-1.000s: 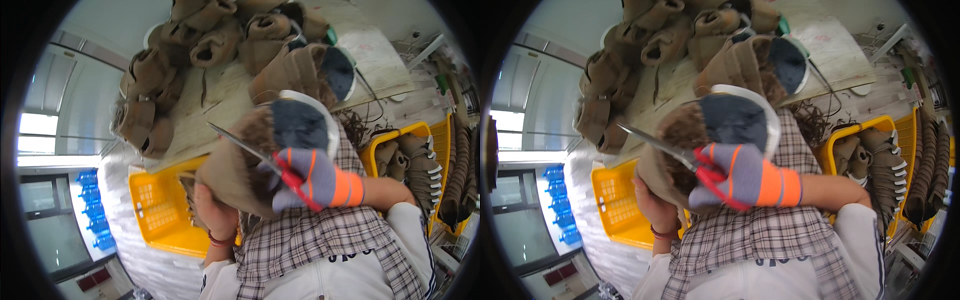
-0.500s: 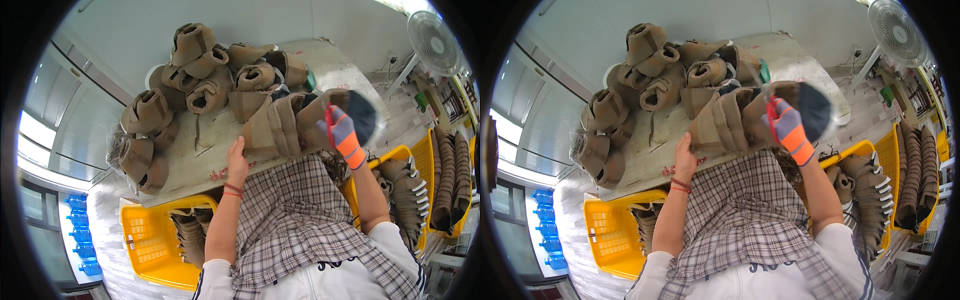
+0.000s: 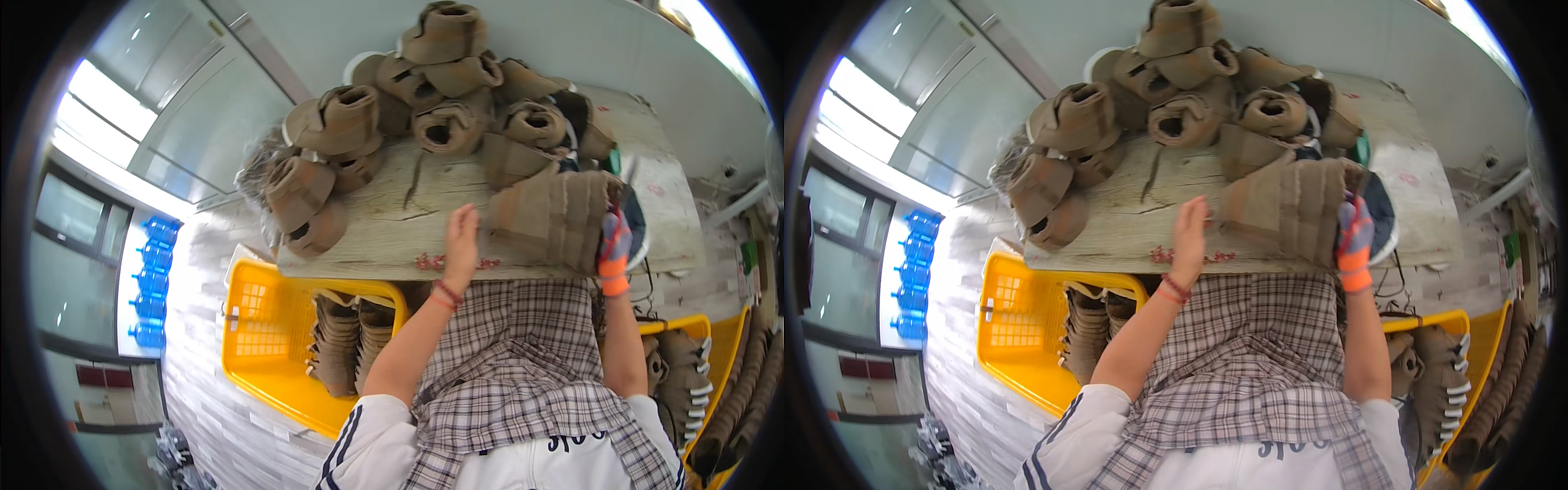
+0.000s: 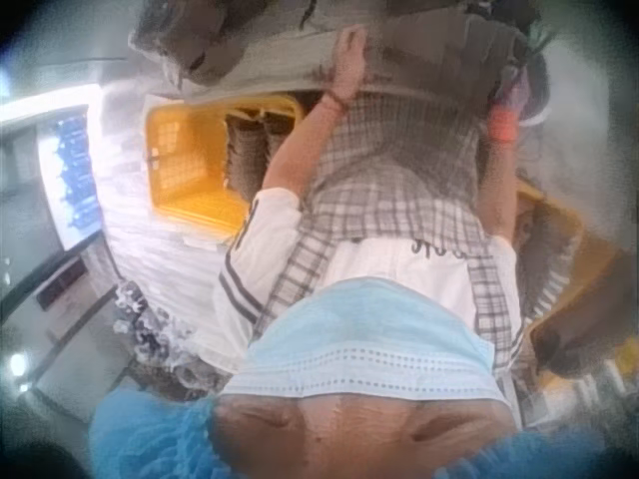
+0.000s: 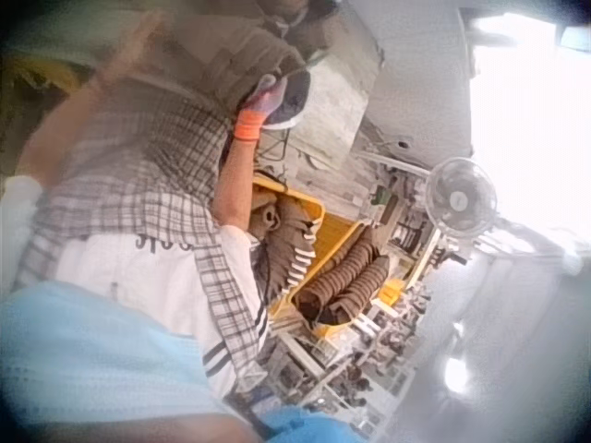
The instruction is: The person trims the inner lining of several brown slip-on shoes using scissors. They pick up each shoe from a yellow basket, cut the excess material inside, and place the finished shoes back into the basket.
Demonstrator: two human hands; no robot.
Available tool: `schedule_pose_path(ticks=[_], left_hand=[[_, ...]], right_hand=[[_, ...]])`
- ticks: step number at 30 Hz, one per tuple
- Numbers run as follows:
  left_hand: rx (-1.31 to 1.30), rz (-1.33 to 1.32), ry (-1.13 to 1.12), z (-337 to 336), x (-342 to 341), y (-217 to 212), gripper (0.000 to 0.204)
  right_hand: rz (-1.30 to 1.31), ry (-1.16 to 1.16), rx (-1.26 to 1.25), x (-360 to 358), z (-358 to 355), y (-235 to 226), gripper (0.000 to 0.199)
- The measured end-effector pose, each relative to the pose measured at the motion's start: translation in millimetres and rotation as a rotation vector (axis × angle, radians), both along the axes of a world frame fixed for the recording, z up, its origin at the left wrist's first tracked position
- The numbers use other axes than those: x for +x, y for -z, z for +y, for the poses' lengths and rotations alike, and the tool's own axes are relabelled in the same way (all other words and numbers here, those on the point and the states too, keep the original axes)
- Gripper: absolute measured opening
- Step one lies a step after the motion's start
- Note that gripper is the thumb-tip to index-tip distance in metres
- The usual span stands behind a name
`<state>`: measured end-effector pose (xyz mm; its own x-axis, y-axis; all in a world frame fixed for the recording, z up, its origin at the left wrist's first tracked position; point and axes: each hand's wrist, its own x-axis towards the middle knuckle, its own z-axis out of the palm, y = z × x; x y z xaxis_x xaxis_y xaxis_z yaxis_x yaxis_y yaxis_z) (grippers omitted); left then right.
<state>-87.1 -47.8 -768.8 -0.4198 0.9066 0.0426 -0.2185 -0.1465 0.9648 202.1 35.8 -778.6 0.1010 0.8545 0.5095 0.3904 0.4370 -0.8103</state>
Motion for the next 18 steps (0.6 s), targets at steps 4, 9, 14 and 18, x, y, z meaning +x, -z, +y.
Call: schedule_pose_path(ticks=[4, 9, 14, 18], left_hand=[[-0.107, 0.680, -0.859, -68.7, -114.1, 7.8, 0.026], [0.172, 1.433, -1.138, -90.9, -232.2, -86.6, 0.049], [-0.257, 1.610, -0.568, -53.9, -310.7, -156.8, 0.035], [0.207, 1.033, -0.721, -66.5, -335.4, -193.0, 0.024]], right_hand=[[0.328, -0.041, -0.254, 52.1, -32.2, -14.1, 0.038], [0.521, -0.144, -0.157, 74.5, -60.0, -42.4, 0.046], [0.464, -0.197, -0.125, 45.7, -77.9, -56.7, 0.045], [0.337, -0.254, -0.119, 42.2, -101.3, -73.0, 0.053]])
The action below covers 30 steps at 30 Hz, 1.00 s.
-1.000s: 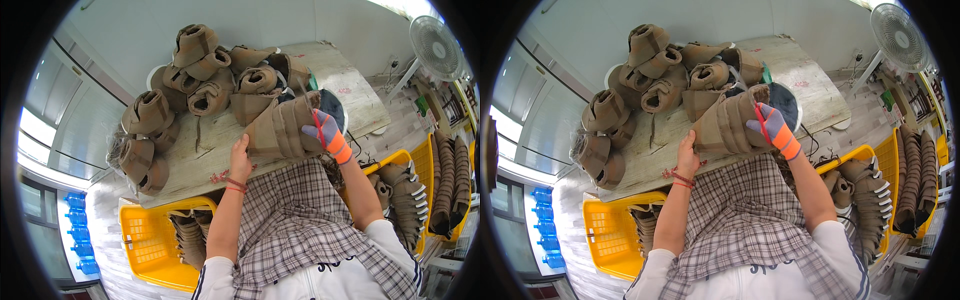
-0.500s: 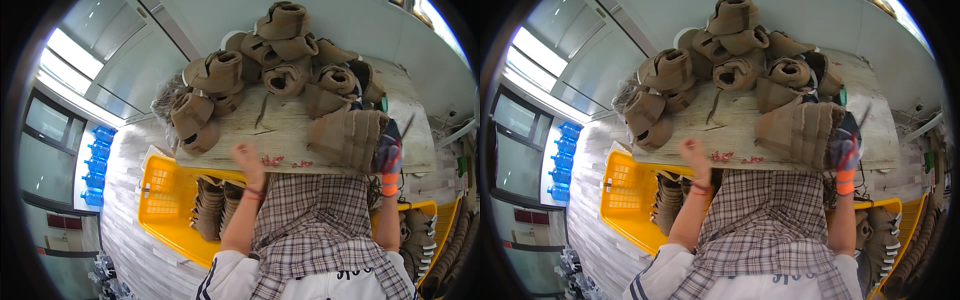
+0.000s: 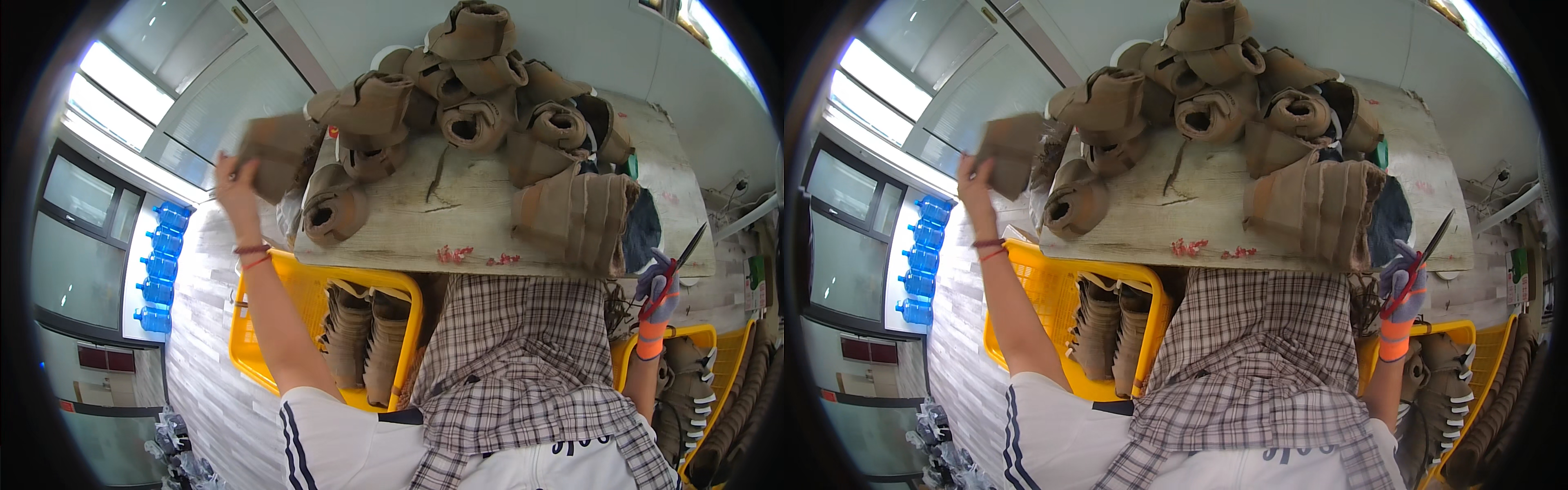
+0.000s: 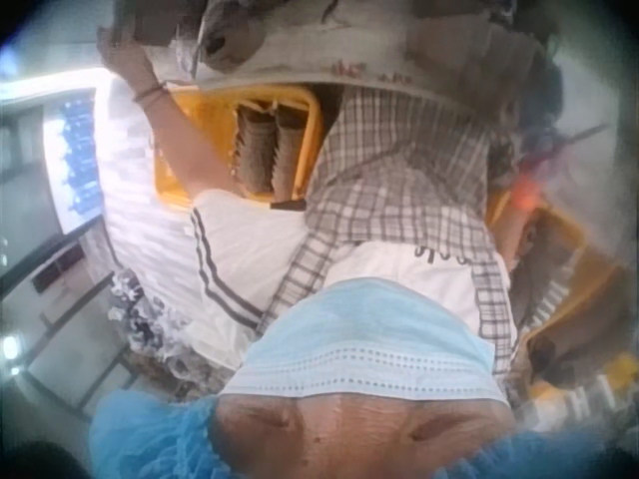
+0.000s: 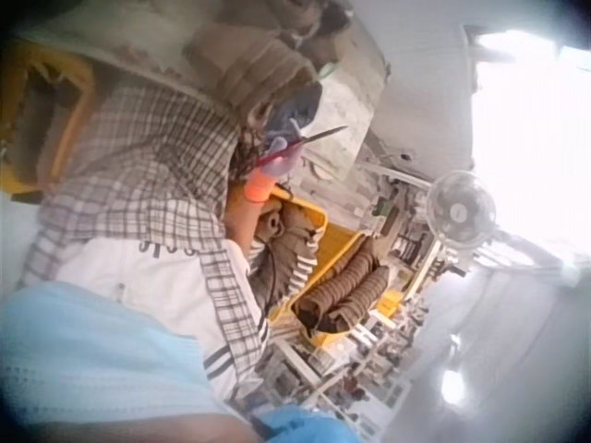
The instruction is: The person trims the inner lining of several brown slip-on shoes using scissors. They pick up each shoe from a yellow basket, cut the excess material inside, and place the finished shoes back into the basket.
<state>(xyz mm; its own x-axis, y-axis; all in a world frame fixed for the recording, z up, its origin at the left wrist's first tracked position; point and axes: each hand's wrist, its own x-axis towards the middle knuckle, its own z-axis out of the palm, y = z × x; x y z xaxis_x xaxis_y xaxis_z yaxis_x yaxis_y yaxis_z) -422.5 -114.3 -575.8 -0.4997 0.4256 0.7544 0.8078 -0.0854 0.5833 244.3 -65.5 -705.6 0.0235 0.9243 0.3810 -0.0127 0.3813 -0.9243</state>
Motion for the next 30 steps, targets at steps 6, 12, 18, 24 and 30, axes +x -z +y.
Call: schedule_pose_path(ticks=[6, 12, 18, 24, 30], left_hand=[[0.495, -0.757, 0.645, -107.4, 95.6, -32.8, 0.044], [0.209, -1.480, 0.690, -146.5, 172.2, 80.2, 0.049], [0.143, -1.958, 0.894, -153.5, 230.1, 166.5, 0.033], [0.136, -2.003, 0.875, -162.0, 241.6, 187.4, 0.031], [0.084, -1.971, 0.861, -159.6, 244.5, 188.9, 0.033]], right_hand=[[-0.138, -0.207, -0.031, -12.8, -21.2, -15.1, 0.046], [-0.626, -0.324, -0.246, -77.0, -52.2, -71.5, 0.033], [-1.126, -0.431, 0.210, -124.7, -50.0, -71.8, 0.029], [-1.249, -0.550, 0.285, -156.6, -52.2, -49.0, 0.025], [-1.325, -0.629, 0.348, -182.9, -55.3, -37.6, 0.019]])
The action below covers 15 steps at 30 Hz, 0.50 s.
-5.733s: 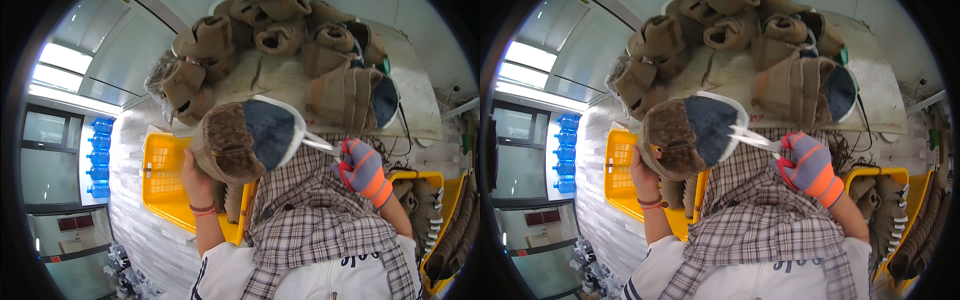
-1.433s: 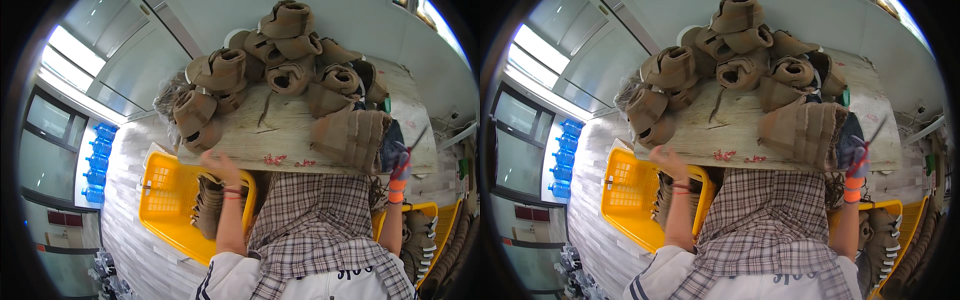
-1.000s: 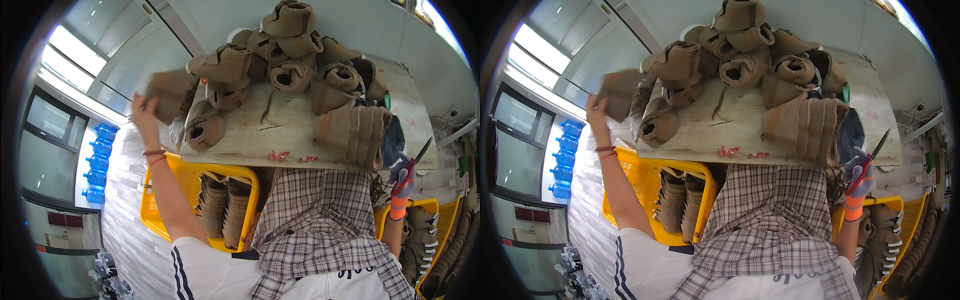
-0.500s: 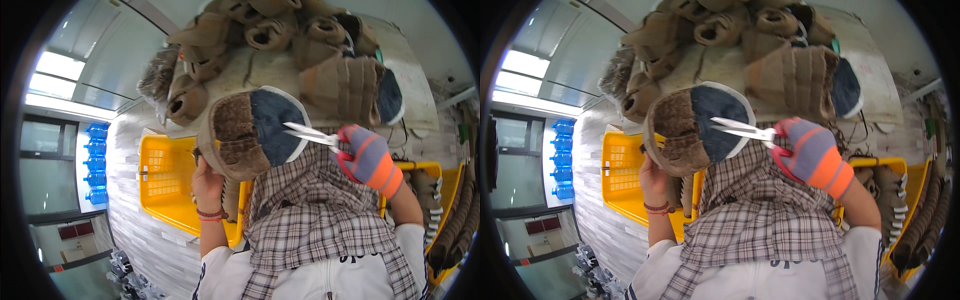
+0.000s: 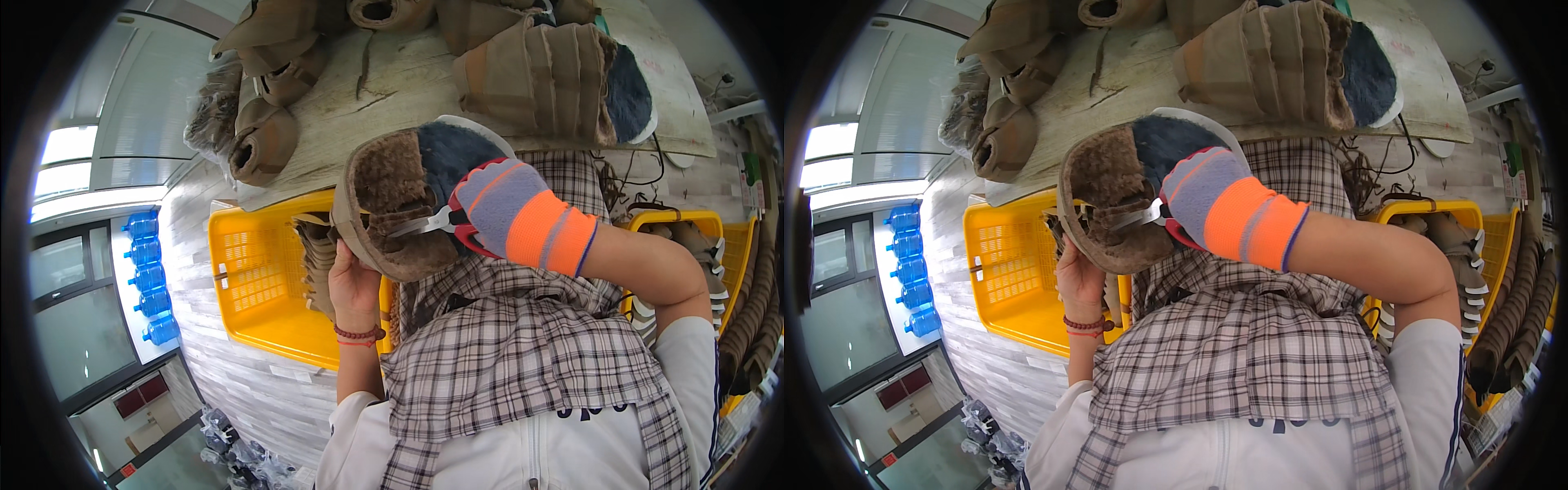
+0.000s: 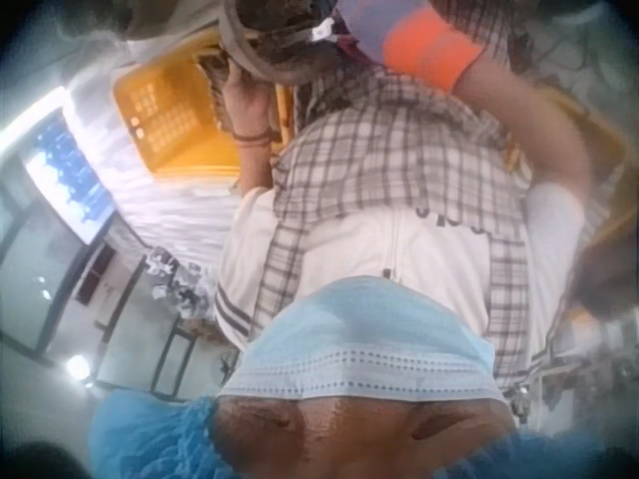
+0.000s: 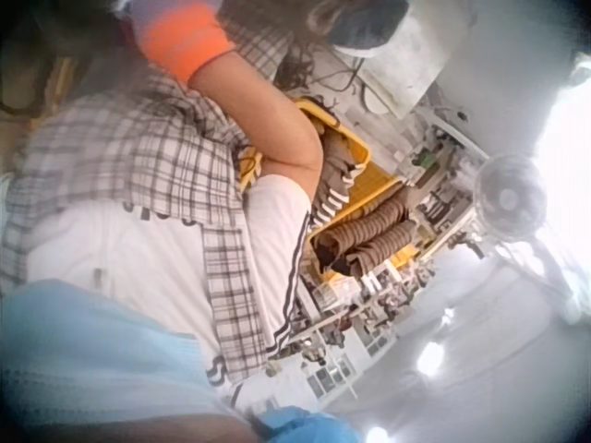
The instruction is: The person trims the inner lining of several brown slip-on shoes using scissors. They pick up each shoe from a yellow basket, cut the excess material inside, and place the finished shoes back into the basket.
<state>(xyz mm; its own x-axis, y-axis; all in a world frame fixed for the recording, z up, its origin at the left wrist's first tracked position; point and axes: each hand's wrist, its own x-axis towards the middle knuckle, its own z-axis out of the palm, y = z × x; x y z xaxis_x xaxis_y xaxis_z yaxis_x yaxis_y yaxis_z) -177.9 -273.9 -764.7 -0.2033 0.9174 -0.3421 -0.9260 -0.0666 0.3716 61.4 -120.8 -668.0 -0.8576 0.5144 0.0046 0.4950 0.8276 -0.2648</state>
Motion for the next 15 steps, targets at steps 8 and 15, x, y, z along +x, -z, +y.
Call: schedule_pose_path(ticks=[8, 15], left_hand=[[-0.025, 0.012, -0.012, -3.1, 0.8, 3.1, 0.034], [-0.041, -0.008, -0.012, -1.0, 4.1, 3.3, 0.033]], right_hand=[[-0.109, -0.105, 0.008, -10.5, 1.1, 11.3, 0.012], [-0.190, -0.126, 0.006, -9.2, 2.1, 8.5, 0.012]])
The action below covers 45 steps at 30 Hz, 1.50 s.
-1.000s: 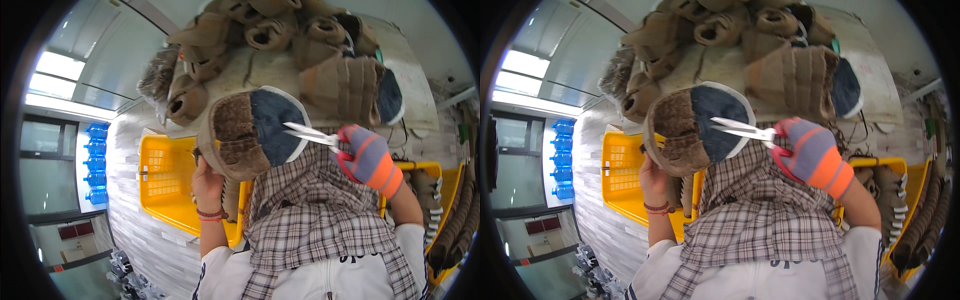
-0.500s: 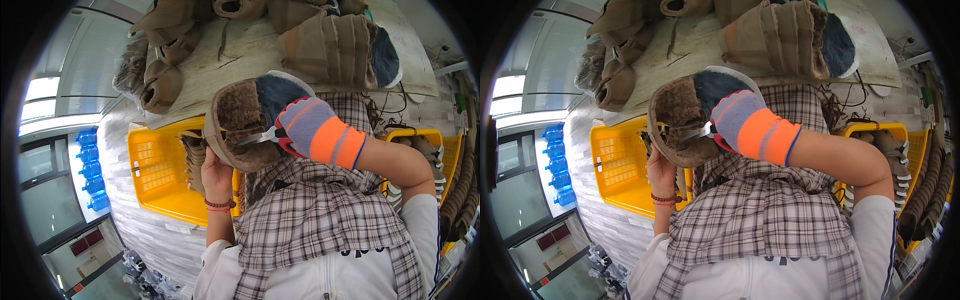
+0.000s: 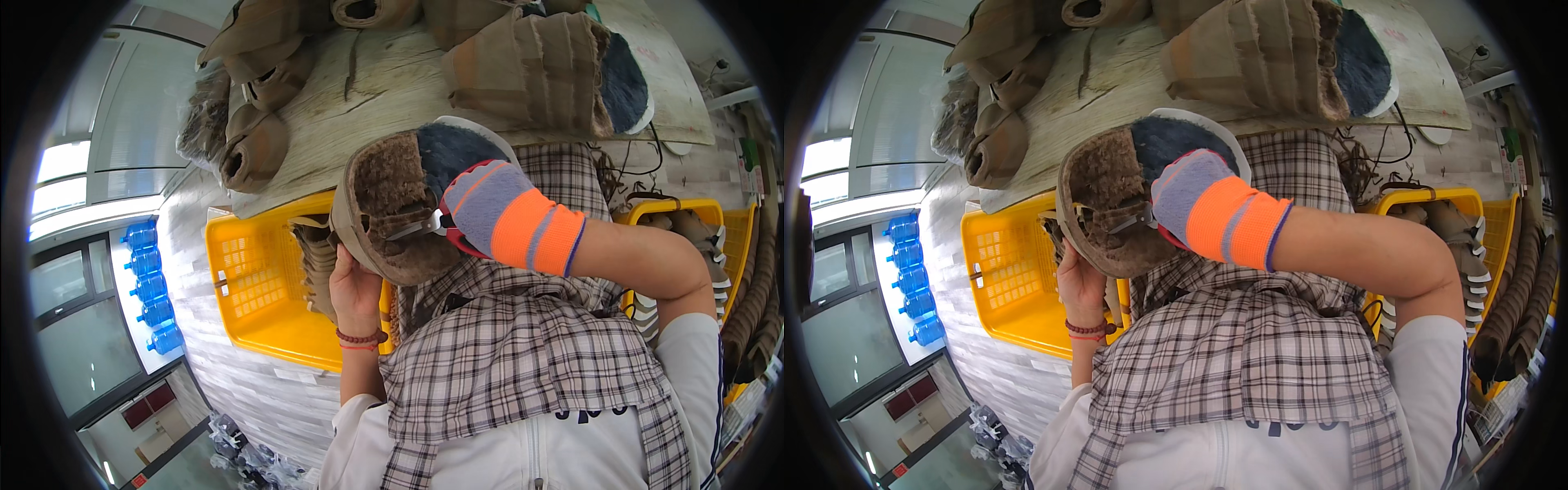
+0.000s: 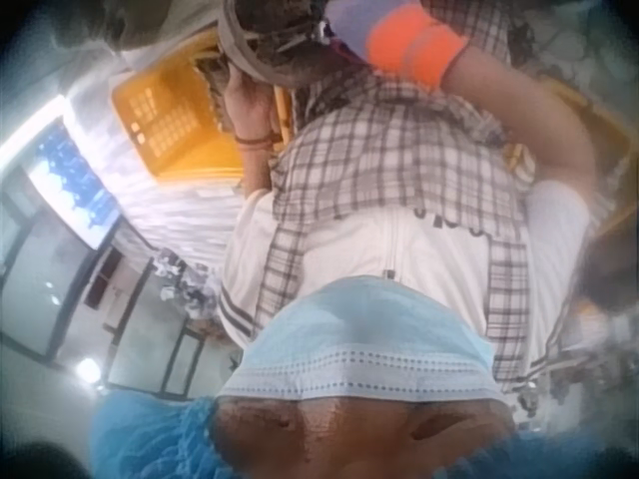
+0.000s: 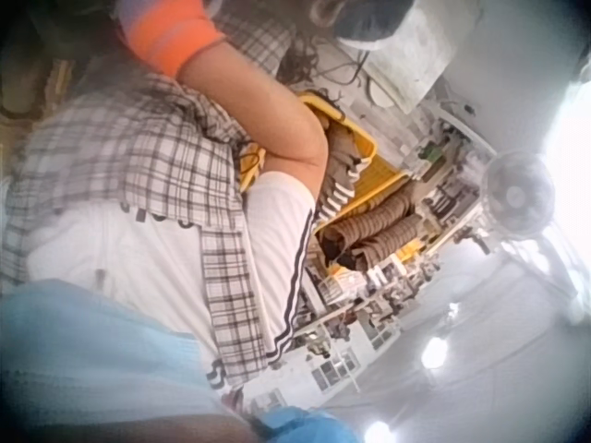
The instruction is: The person trims the inner lining of several brown slip-on shoes using scissors. They pick up each shoe from a yellow basket, cut the excess material inside, and place the finished shoes back into the basket.
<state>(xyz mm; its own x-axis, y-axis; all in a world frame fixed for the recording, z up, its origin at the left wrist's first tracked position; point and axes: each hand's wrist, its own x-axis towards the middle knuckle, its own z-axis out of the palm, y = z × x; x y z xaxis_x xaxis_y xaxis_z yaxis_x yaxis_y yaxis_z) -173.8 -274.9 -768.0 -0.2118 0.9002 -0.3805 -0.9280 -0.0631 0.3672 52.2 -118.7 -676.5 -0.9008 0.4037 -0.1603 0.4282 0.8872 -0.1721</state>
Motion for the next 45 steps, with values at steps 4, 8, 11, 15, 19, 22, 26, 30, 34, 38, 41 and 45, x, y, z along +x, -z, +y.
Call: schedule_pose_path(ticks=[4, 8, 11, 15, 19, 22, 26, 30, 34, 38, 41, 45], left_hand=[[-0.009, 0.012, 0.013, 2.5, 3.9, -2.9, 0.032], [0.032, 0.012, 0.035, 1.0, 2.6, -1.1, 0.033], [-0.037, 0.030, 0.015, 3.5, 4.4, -4.4, 0.034], [-0.011, 0.033, 0.050, 4.7, 3.4, -3.9, 0.036], [-0.016, 0.044, 0.059, 7.2, 6.7, -8.5, 0.037], [-0.023, 0.045, 0.063, 8.4, 9.1, -11.6, 0.037], [-0.049, -0.005, 0.035, 5.7, 5.9, -5.8, 0.035], [-0.012, -0.021, 0.057, 7.4, 8.4, -10.8, 0.034], [0.024, -0.025, 0.088, 7.6, 8.1, -9.8, 0.033], [0.010, -0.024, 0.086, 9.4, 9.9, -13.0, 0.032], [0.000, -0.033, 0.106, 8.4, 9.3, -13.8, 0.032], [0.018, -0.041, 0.133, 10.5, 11.4, -16.7, 0.032]], right_hand=[[-0.196, 0.028, -0.032, -7.1, 0.1, -9.3, 0.027], [-0.024, 0.066, -0.032, 3.9, 5.2, -5.6, 0.009], [0.110, 0.109, -0.005, 8.4, 11.5, 5.7, 0.009], [0.254, 0.113, 0.100, 2.5, 13.2, 2.5, 0.011], [0.200, 0.089, 0.173, -5.4, 12.8, 8.8, 0.011], [0.062, 0.090, 0.080, -9.8, 13.9, 1.6, 0.023], [0.027, 0.079, 0.101, -12.7, 14.1, 4.1, 0.018], [0.104, 0.125, 0.147, 0.2, 23.0, 10.3, 0.012], [-0.123, 0.239, -0.027, -0.4, 36.4, -21.5, 0.031], [0.225, 0.158, 0.259, 3.2, 42.9, 2.3, 0.017], [0.173, 0.140, 0.283, -2.0, 45.6, 4.3, 0.016], [0.161, 0.122, 0.285, -3.3, 46.3, 3.3, 0.015]])
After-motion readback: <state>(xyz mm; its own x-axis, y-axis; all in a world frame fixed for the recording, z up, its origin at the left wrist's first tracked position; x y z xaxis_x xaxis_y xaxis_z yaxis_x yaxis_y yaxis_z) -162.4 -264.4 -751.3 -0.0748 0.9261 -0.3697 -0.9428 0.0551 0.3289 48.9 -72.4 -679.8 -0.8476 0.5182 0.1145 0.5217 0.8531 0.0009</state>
